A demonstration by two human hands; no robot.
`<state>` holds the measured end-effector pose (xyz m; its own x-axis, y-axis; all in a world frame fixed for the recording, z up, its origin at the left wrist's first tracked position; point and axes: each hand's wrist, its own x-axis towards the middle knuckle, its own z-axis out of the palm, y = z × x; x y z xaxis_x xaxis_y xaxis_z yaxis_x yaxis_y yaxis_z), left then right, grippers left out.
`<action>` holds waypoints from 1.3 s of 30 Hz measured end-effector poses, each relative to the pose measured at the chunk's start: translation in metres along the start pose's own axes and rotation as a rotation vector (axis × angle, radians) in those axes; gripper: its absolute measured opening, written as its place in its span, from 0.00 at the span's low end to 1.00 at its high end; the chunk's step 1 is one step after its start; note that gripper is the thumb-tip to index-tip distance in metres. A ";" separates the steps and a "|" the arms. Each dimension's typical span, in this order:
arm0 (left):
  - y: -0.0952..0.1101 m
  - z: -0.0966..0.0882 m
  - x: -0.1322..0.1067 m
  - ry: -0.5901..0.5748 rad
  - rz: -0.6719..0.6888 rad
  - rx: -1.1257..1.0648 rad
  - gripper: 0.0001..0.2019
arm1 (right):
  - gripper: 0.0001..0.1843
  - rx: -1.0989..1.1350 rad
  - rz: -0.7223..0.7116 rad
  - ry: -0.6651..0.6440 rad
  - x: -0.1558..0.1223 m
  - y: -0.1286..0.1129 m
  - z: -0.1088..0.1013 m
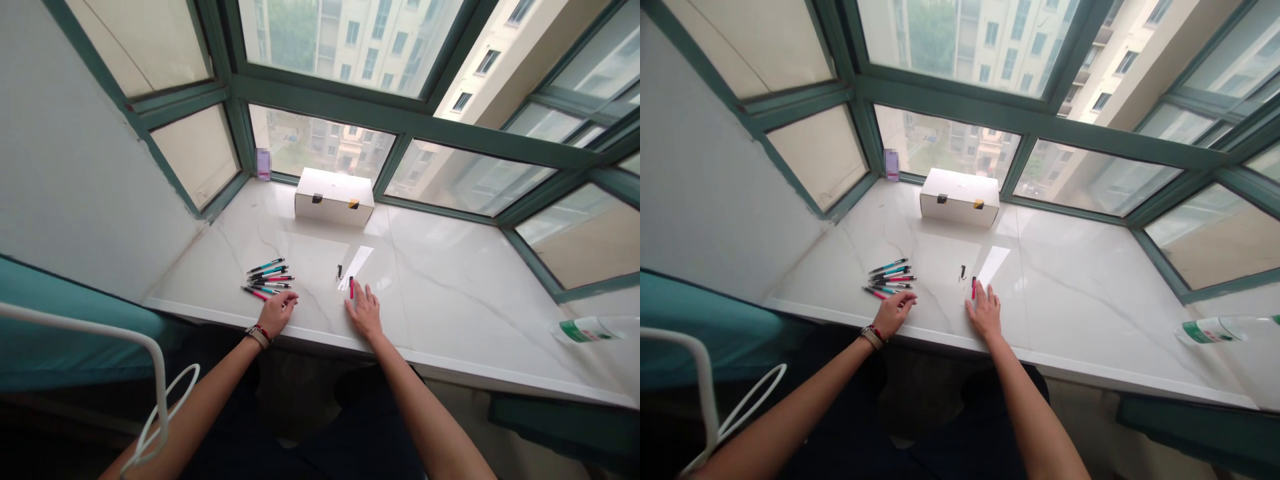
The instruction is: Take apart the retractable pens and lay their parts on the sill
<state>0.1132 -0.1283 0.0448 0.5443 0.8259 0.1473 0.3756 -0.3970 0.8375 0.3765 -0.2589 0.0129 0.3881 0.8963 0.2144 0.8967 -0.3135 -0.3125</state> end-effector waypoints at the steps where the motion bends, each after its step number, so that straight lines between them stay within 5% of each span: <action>1: -0.005 -0.010 -0.010 0.012 0.022 0.039 0.11 | 0.34 0.000 -0.003 0.005 0.000 0.001 0.001; 8: -0.033 -0.049 -0.037 0.045 0.220 0.303 0.09 | 0.33 0.078 0.024 0.233 -0.003 0.004 0.004; 13: -0.044 -0.061 -0.028 0.020 0.151 0.497 0.10 | 0.24 0.156 0.069 0.332 -0.023 -0.020 -0.003; 19: -0.052 -0.071 -0.006 -0.083 -0.032 0.628 0.12 | 0.12 0.387 -0.066 0.155 -0.051 -0.101 0.001; 24: -0.049 -0.074 -0.002 -0.232 -0.007 0.692 0.12 | 0.10 0.569 -0.093 -0.006 -0.048 -0.149 0.015; 34: -0.024 -0.054 -0.017 -0.296 0.163 0.714 0.14 | 0.16 0.511 0.028 -0.205 -0.023 -0.171 0.025; 39: -0.005 -0.033 -0.026 -0.274 0.299 0.651 0.14 | 0.16 0.519 0.004 -0.118 -0.041 -0.166 0.019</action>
<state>0.0722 -0.1341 0.0544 0.8267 0.5514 0.1122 0.5033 -0.8137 0.2907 0.2076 -0.2377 0.0389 0.3380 0.9339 0.1165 0.6602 -0.1470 -0.7366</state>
